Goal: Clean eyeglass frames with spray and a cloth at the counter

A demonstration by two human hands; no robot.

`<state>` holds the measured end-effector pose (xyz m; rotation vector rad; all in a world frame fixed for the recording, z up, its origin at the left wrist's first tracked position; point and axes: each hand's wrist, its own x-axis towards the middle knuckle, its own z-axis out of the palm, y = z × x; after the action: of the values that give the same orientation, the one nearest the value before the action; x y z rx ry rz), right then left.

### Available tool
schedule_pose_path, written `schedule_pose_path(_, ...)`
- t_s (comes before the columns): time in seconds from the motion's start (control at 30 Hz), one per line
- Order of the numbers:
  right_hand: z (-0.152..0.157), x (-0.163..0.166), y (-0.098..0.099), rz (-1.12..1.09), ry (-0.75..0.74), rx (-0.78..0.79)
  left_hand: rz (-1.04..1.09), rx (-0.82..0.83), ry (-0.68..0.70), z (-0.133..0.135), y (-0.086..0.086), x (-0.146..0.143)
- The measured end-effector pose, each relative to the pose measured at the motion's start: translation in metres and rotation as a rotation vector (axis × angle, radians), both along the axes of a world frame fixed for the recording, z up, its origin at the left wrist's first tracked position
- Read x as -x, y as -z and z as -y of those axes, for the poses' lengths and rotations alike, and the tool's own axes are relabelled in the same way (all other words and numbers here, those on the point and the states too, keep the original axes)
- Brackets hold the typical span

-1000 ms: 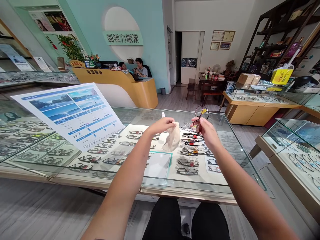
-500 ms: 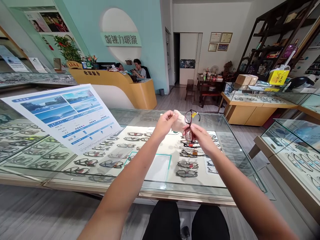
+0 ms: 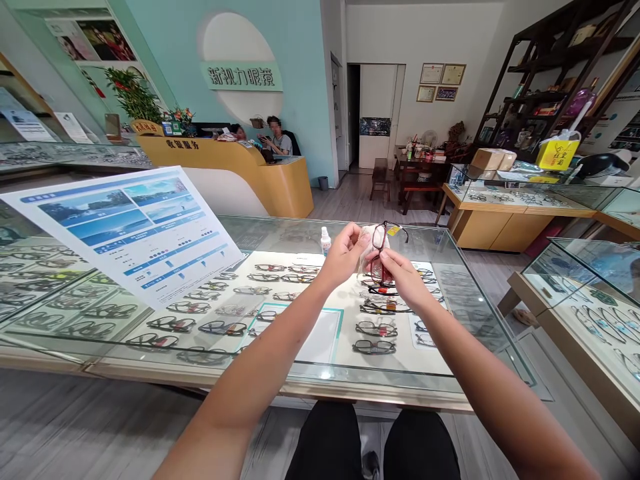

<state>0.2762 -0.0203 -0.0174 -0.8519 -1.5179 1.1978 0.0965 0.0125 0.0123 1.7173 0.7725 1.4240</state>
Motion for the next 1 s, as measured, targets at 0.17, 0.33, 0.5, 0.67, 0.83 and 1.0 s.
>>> schedule_pose_path(0.17, 0.001, 0.001, -0.001, 0.009, -0.009, 0.011, 0.07, 0.044, 0.034, -0.003, 0.006, -0.003)
schedule_pose_path(0.33, 0.003, 0.003, -0.002, 0.024, -0.05, -0.007, 0.129, 0.113, -0.047, -0.004, 0.011, -0.008)
schedule_pose_path(0.5, 0.004, 0.003, -0.002, 0.036, -0.082, -0.04, 0.243, 0.27, 0.078, -0.004, 0.011, -0.012)
schedule_pose_path(0.67, 0.004, 0.002, -0.004, 0.033, -0.09, -0.085, 0.18, 0.396, 0.237, -0.003, 0.008, -0.006)
schedule_pose_path(0.83, 0.003, 0.001, -0.003, 0.016, -0.114, -0.081, 0.154, 0.431, 0.345, -0.002, 0.005, -0.003)
schedule_pose_path(1.0, 0.001, 0.002, 0.002, -0.064, -0.165, 0.031, 0.24, 0.409, 0.458, 0.0, 0.004, -0.005)
